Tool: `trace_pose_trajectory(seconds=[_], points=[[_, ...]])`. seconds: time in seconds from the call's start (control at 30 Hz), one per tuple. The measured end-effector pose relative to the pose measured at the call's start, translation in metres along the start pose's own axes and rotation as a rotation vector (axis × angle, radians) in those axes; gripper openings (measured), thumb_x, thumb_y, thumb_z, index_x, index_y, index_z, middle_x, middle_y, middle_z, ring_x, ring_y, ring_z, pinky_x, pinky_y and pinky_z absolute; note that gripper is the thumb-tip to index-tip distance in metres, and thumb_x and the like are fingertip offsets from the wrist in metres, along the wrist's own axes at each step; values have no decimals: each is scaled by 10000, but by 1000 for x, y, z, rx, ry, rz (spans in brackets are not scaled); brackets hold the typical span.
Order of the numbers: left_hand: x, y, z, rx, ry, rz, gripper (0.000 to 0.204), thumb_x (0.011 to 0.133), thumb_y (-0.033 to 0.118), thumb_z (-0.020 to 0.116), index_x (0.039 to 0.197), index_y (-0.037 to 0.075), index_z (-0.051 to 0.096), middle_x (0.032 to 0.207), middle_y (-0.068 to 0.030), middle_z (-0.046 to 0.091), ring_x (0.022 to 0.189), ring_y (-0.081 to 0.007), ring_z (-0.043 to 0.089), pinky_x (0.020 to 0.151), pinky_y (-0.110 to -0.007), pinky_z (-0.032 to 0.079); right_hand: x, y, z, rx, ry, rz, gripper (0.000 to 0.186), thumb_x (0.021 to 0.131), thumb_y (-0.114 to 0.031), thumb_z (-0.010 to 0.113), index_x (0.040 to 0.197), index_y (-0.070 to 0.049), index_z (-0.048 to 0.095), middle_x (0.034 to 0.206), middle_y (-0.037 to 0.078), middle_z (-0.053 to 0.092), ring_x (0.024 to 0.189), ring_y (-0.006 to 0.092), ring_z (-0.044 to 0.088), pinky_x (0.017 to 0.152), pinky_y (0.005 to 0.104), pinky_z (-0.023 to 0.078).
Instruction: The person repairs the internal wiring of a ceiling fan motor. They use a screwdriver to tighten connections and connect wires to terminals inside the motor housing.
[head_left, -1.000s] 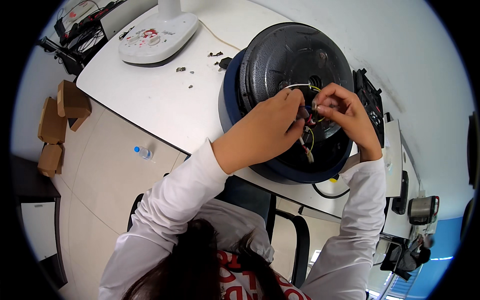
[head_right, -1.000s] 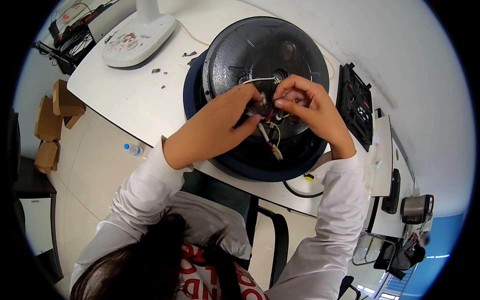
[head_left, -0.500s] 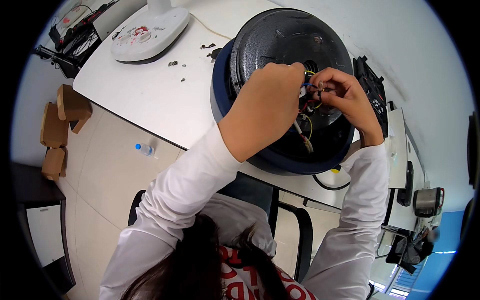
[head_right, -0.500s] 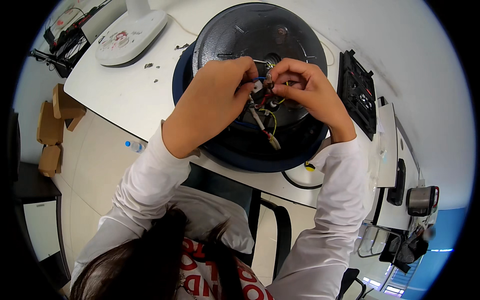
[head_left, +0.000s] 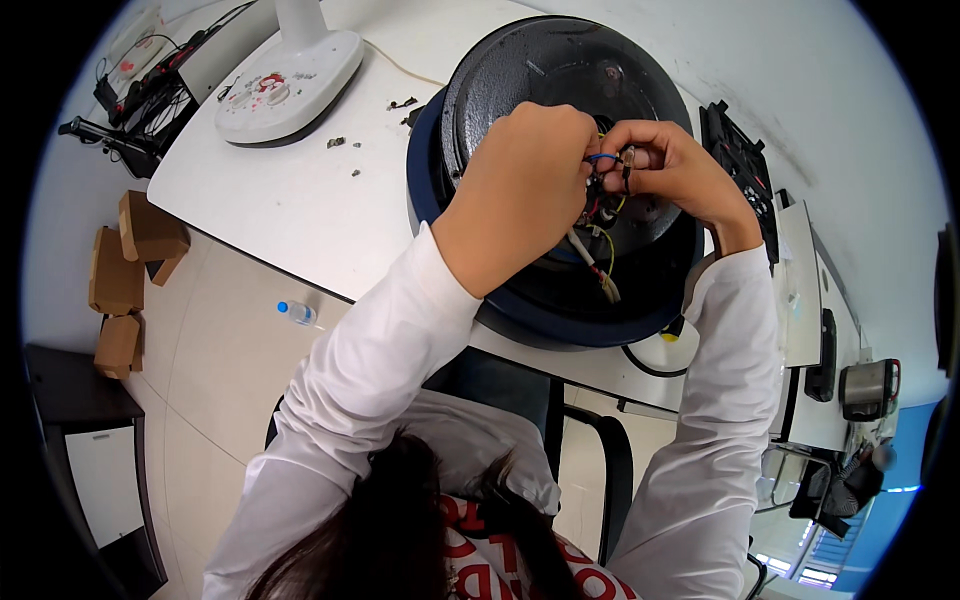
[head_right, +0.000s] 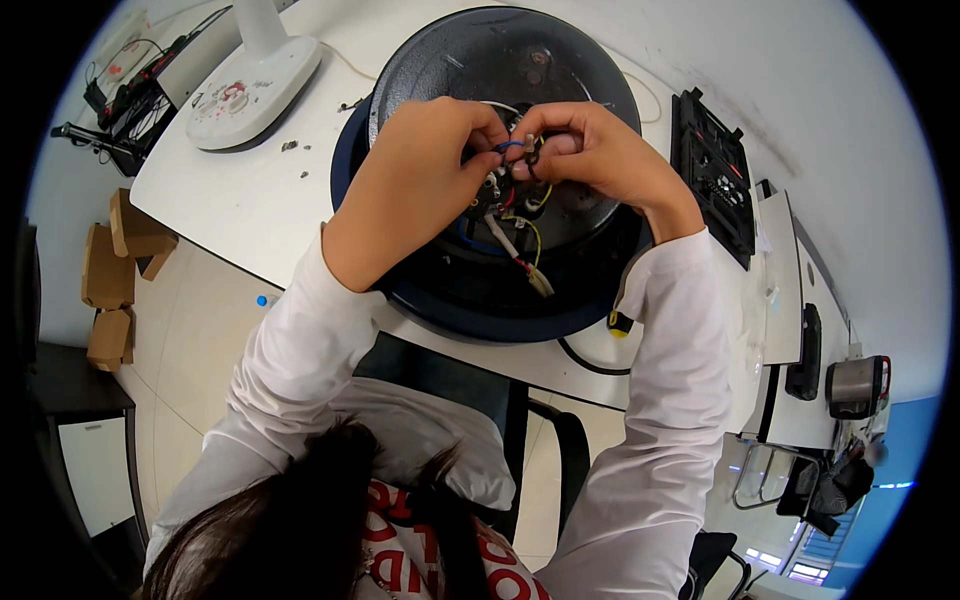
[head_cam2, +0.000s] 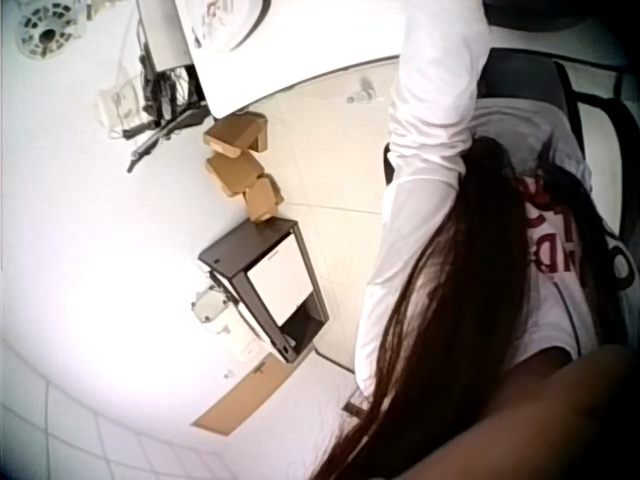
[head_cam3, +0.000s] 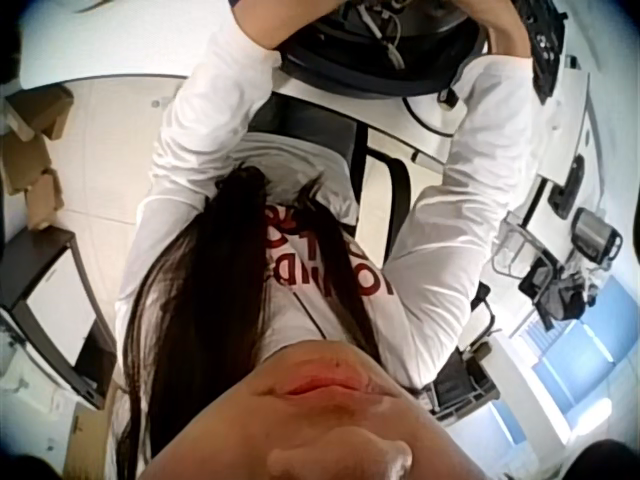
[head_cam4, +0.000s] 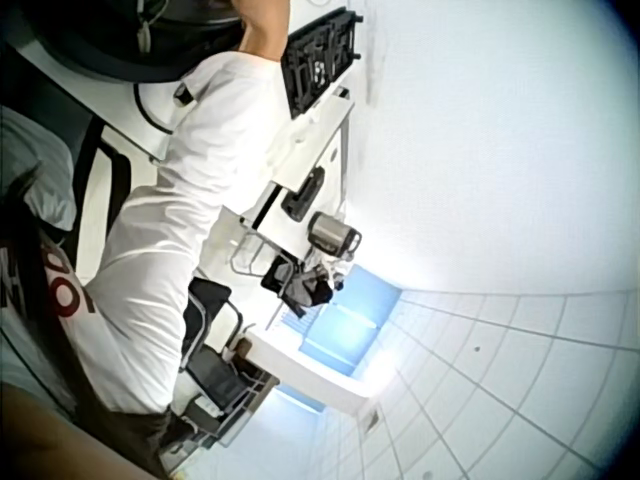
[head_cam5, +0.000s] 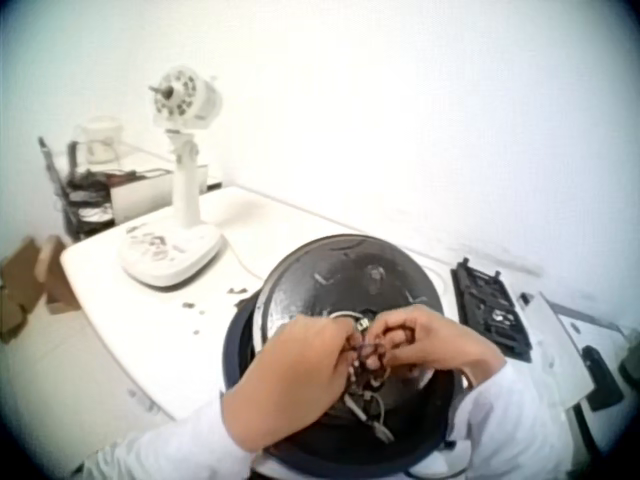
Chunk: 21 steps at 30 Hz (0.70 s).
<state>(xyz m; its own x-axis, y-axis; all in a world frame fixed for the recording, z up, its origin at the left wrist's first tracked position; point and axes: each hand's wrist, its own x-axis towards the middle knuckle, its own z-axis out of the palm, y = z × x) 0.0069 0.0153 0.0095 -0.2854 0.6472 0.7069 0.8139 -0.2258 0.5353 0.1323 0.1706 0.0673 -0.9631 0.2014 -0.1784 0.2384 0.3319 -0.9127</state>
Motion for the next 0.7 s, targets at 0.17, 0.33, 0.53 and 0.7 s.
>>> trace_pose_trajectory(seconds=[0.17,0.33,0.53,0.7], points=[[3,-7,1,-46,-1,2,102,761,-11,679,860,-29,661,754,-167,672,716,-325,667,626,-363,511,2,-4,2,-16,27,27,250,765,99,493,950,-31,600,883,-12,616,811,57,627,750,213,494],[6,-5,-2,-32,-18,1,106,773,-3,669,873,-38,666,765,-180,672,722,-338,662,636,-364,510,9,-2,-3,-85,26,19,208,806,22,588,1009,-23,603,875,12,660,774,59,633,711,197,501],[3,-8,-6,-54,-18,1,107,800,-5,625,895,-31,667,784,-193,666,733,-352,652,645,-375,502,14,-7,0,-101,2,59,180,837,-53,679,1005,-14,628,814,7,673,705,64,619,667,189,500],[1,-4,-10,-31,-51,-17,114,808,1,605,900,-27,666,791,-198,660,734,-367,638,642,-399,491,14,-11,3,-123,-9,63,177,828,-58,712,982,-2,643,791,14,668,671,66,608,641,192,487]])
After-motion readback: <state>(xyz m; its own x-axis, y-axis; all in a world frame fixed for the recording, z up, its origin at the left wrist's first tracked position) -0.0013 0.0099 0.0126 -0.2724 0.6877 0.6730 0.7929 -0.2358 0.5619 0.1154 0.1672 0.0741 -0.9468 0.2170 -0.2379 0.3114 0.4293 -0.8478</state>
